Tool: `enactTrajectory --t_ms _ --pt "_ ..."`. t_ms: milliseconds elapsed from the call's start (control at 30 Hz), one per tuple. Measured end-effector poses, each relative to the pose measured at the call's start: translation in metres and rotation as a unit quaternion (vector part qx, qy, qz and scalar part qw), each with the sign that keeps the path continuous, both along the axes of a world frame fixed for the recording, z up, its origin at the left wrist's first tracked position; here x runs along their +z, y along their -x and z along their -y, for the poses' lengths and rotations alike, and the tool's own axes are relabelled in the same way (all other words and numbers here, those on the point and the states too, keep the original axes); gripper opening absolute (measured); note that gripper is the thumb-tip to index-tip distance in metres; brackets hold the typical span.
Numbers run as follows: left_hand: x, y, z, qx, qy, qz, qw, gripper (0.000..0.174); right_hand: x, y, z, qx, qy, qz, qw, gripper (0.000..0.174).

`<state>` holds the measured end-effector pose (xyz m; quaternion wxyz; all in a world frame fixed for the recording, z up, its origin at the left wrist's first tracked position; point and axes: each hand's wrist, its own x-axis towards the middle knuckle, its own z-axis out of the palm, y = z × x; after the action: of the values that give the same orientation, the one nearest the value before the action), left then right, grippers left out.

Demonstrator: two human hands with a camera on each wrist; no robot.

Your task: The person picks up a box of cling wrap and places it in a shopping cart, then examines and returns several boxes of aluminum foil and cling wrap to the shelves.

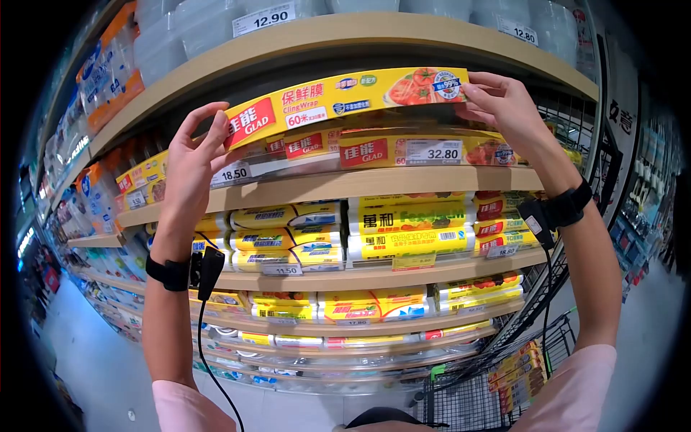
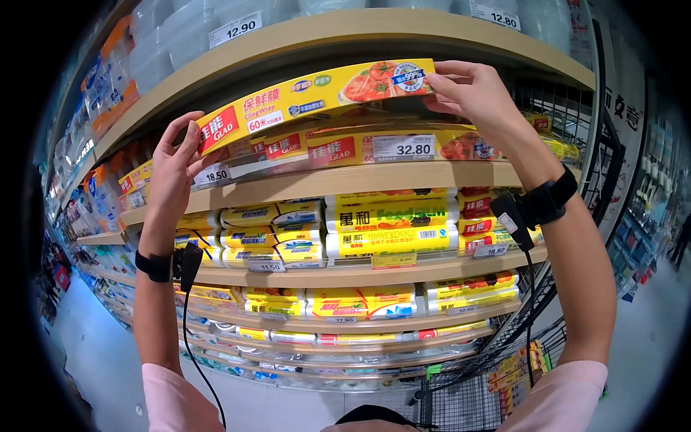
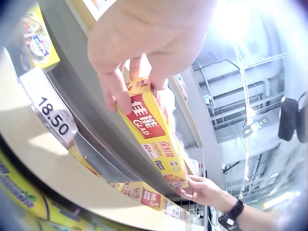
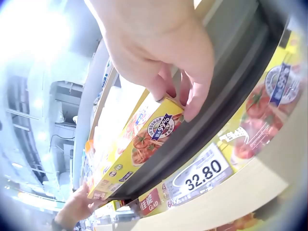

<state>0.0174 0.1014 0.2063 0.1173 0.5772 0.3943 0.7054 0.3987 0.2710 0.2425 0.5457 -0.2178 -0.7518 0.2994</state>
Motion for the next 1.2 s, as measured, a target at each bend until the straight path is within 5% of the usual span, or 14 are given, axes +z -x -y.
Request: enactTrajectory --t_ms 367,567,800,900,1200 --pt "0.022 -0.065 -0.041 -0.169 0.037 0.014 0.985 0.046 -0.001 -0.094 -0.005 0.019 0.045 -0.025 0.998 0.067" --pt "0.012 -0.089 -0.053 -0.152 0.015 -0.077 0.985 0.054 -0.009 -0.115 -0.009 0.003 0.044 -0.017 0.999 0.065" --pt "0.011 -0.096 -0.070 -0.087 0.013 -0.035 0.996 0.052 -0.013 -0.125 -0.019 -0.020 0.059 0.005 0.998 0.058" --pt "0.010 -0.102 -0.079 -0.082 0.015 -0.014 0.996 0.038 -0.013 -0.127 -0.026 -0.018 0.075 0.022 0.997 0.058" --pt "0.011 -0.110 -0.090 -0.013 0.103 -0.037 0.994 0.051 -0.016 -0.139 -0.053 -0.094 0.088 0.063 0.990 0.054"
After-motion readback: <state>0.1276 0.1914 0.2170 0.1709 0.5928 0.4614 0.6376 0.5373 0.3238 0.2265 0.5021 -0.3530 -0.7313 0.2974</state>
